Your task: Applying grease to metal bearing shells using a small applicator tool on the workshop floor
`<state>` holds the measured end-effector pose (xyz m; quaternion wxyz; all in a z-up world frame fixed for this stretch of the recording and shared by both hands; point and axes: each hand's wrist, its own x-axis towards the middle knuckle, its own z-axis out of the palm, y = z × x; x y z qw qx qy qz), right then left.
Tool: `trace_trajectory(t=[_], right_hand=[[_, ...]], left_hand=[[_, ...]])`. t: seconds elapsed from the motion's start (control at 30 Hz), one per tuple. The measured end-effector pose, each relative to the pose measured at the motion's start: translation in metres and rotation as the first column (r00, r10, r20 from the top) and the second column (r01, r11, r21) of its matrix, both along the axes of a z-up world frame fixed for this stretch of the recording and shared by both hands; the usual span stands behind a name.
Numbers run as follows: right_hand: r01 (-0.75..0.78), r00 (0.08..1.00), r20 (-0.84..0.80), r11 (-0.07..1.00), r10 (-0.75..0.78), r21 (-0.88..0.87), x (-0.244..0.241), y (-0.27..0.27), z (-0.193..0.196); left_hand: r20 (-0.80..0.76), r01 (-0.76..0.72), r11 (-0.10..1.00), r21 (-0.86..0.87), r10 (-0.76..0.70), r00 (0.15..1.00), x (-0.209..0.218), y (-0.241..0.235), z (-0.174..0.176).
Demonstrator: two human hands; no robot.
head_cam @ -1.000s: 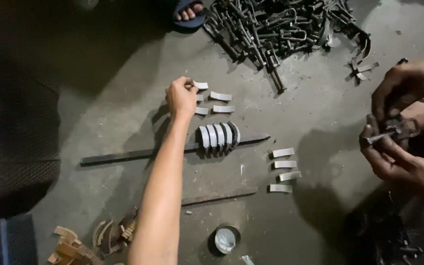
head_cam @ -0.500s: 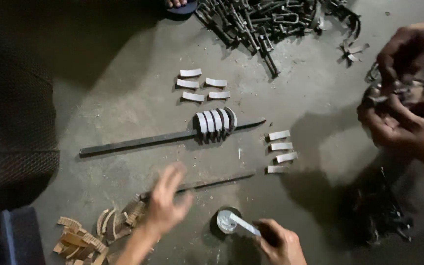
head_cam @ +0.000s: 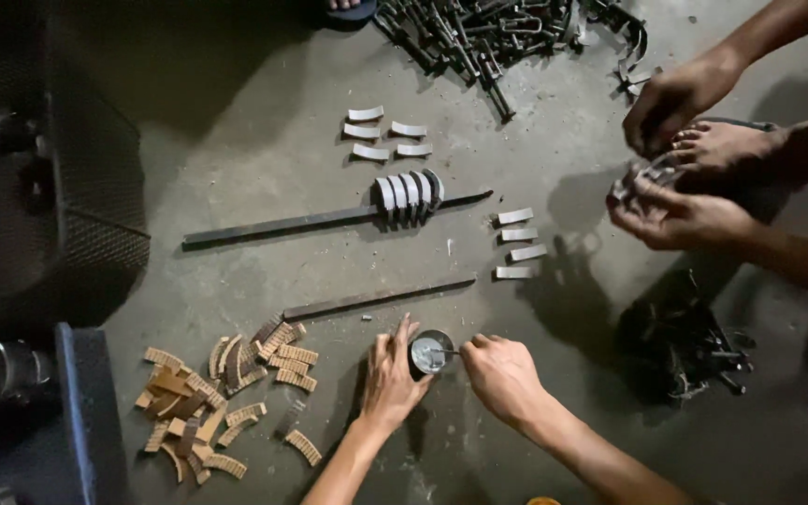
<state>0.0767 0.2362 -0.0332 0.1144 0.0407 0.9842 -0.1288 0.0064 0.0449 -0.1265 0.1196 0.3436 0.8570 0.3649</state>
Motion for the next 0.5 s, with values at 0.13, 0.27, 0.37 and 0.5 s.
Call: trace_trajectory(t=[0.13, 0.27, 0.37, 0.5], right_hand=[[0.031, 0.997, 0.065, 0.999, -0.029, -0.041, -0.002, -0.004, -0.008], [0.315, 0.944, 0.236, 0.845, -0.231, -0.432, 0.003, -0.008, 0.000], [0.835, 0.540, 0.694, 0.410, -0.477, -0.368, 0.016, -0.009, -0.037], [0.788, 0.466, 0.799, -0.234, -0.381, -0.570, 0.040, -0.011, -0.051]], left_hand=[[-0.128, 0.003, 1.000, -0.021, -0.006, 0.992, 0.005, 0.002, -0.016], [-0.277, 0.045, 0.999, 0.000, -0.043, 0.960, 0.010, -0.003, -0.018], [-0.196, -0.025, 1.000, -0.018, 0.021, 0.980, 0.017, -0.006, -0.033], [-0.135, -0.093, 0.995, -0.046, 0.086, 0.987, 0.021, -0.011, -0.030]])
